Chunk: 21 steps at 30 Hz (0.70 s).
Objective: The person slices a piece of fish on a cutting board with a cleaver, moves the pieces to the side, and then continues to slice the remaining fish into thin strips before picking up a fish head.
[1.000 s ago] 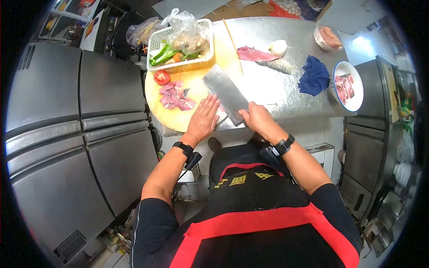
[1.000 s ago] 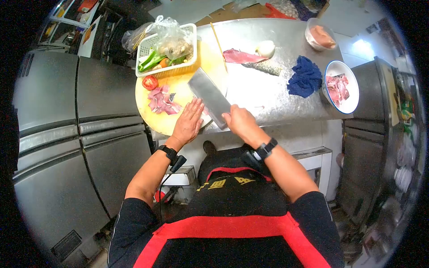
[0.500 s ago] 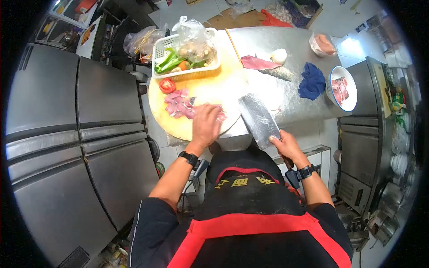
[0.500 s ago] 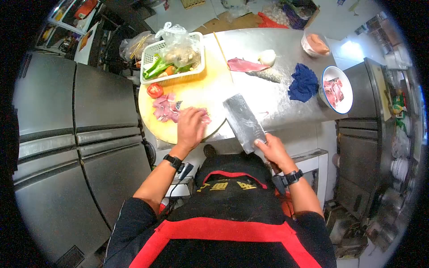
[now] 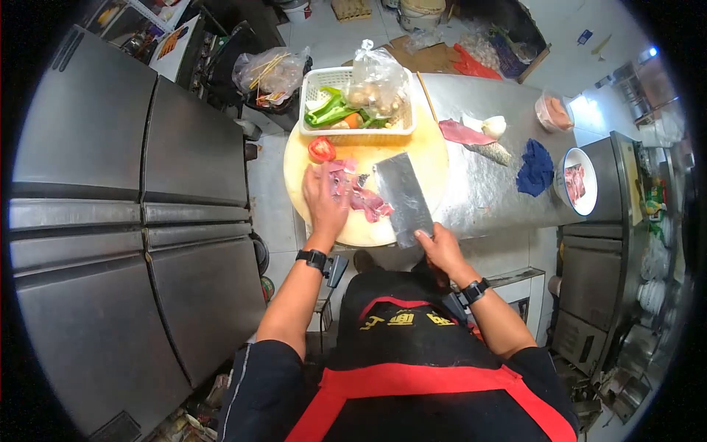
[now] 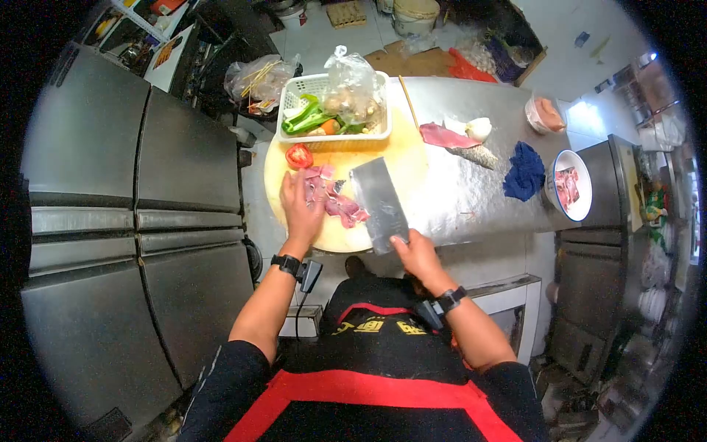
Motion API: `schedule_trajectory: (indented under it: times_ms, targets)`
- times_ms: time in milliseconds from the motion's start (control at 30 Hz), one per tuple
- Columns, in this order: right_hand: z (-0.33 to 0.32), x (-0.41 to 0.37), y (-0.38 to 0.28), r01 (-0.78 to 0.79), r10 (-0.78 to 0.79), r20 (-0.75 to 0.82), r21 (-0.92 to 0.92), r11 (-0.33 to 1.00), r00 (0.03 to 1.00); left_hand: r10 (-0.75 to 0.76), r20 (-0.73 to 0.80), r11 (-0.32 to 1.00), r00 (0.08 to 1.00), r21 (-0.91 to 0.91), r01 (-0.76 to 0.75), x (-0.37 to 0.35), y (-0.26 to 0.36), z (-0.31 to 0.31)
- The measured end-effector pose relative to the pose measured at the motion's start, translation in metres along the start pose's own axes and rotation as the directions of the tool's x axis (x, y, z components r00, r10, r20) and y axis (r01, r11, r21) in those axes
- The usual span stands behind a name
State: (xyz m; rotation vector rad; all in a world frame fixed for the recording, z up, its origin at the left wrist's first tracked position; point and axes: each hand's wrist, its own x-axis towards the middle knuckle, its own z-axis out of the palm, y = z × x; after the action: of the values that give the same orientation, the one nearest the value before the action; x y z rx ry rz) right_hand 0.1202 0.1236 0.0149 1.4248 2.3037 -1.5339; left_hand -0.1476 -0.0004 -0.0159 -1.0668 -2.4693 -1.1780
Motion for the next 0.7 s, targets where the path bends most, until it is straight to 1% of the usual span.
schedule_trajectory:
  times_ms: [67,100,133,167,200,233,267,300,367,400,433,467,500,533,600,633,667,700]
  targets:
    - [0.027,0.01,-0.01,0.106,-0.11,-0.055,-0.063,0.992,0.992,0.087,0.193,0.991,0.977,0.085,-0.105,0.005,0.006,0.005]
    - [0.036,0.008,-0.025,0.09,-0.092,-0.021,-0.069,0.994,0.996,0.079,0.187,0.996,0.979,0.019,-0.084,0.006,0.014,0.004]
    - [0.043,0.006,-0.043,0.076,-0.075,0.015,-0.076,0.994,0.997,0.077,0.185,0.996,0.98,0.018,-0.082,0.004,0.017,0.006]
    - [0.053,0.005,-0.052,0.192,-0.194,0.001,-0.136,0.972,0.981,0.049,0.179,0.999,0.983,-0.022,-0.046,0.001,0.02,0.007]
    - [0.062,0.004,-0.06,0.156,-0.152,0.044,-0.105,0.982,0.987,0.021,0.177,0.998,0.984,-0.058,-0.011,-0.004,0.024,0.007]
    - [0.074,0.004,-0.055,0.212,-0.211,0.026,-0.084,0.974,0.977,-0.018,0.151,0.996,0.988,-0.085,0.032,-0.007,0.029,0.008]
    - [0.083,0.006,-0.049,0.271,-0.271,0.005,-0.066,0.96,0.962,-0.019,0.145,0.996,0.989,-0.081,0.031,-0.008,0.033,0.008]
    - [0.08,0.006,-0.051,0.275,-0.275,0.008,-0.065,0.959,0.961,-0.004,0.139,0.996,0.99,-0.082,0.016,-0.01,0.038,0.008]
    - [0.068,-0.001,-0.048,0.241,-0.259,0.09,0.175,0.955,0.962,0.045,0.153,0.995,0.987,-0.092,-0.031,-0.019,0.052,0.008]
    - [0.058,-0.001,-0.046,0.24,-0.256,0.082,0.172,0.955,0.963,0.05,0.154,0.994,0.987,-0.1,-0.035,-0.017,0.06,0.015]
    - [0.046,-0.004,-0.043,0.1,-0.145,0.144,0.28,0.955,0.979,0.071,0.178,0.994,0.982,-0.089,-0.056,-0.018,0.071,0.022]
    - [0.034,-0.008,-0.039,-0.045,-0.041,0.217,0.375,0.926,0.975,0.091,0.201,0.994,0.975,-0.078,-0.077,-0.018,0.083,0.03]
    - [0.017,-0.011,-0.041,-0.146,0.025,0.256,0.468,0.872,0.966,0.133,0.221,0.989,0.966,-0.095,-0.115,-0.013,0.096,0.041]
    - [0.004,-0.007,-0.038,-0.14,0.023,0.246,0.47,0.871,0.969,0.142,0.219,0.987,0.965,-0.102,-0.123,-0.001,0.113,0.047]
    - [-0.023,-0.002,-0.03,-0.221,0.133,0.209,0.489,0.844,0.969,0.142,0.38,0.973,0.914,-0.224,-0.057,0.013,0.146,0.057]
    - [-0.038,0.002,-0.028,-0.229,0.147,0.202,0.481,0.846,0.968,0.126,0.407,0.989,0.905,-0.123,-0.082,0.015,0.161,0.063]
    - [-0.051,0.006,-0.027,-0.223,0.15,0.185,0.489,0.843,0.971,0.143,0.409,0.986,0.901,-0.136,-0.095,0.015,0.17,0.068]
    - [-0.064,0.012,-0.029,-0.226,0.134,0.214,0.496,0.838,0.968,0.259,0.45,0.965,0.855,-0.154,-0.211,0.017,0.173,0.074]
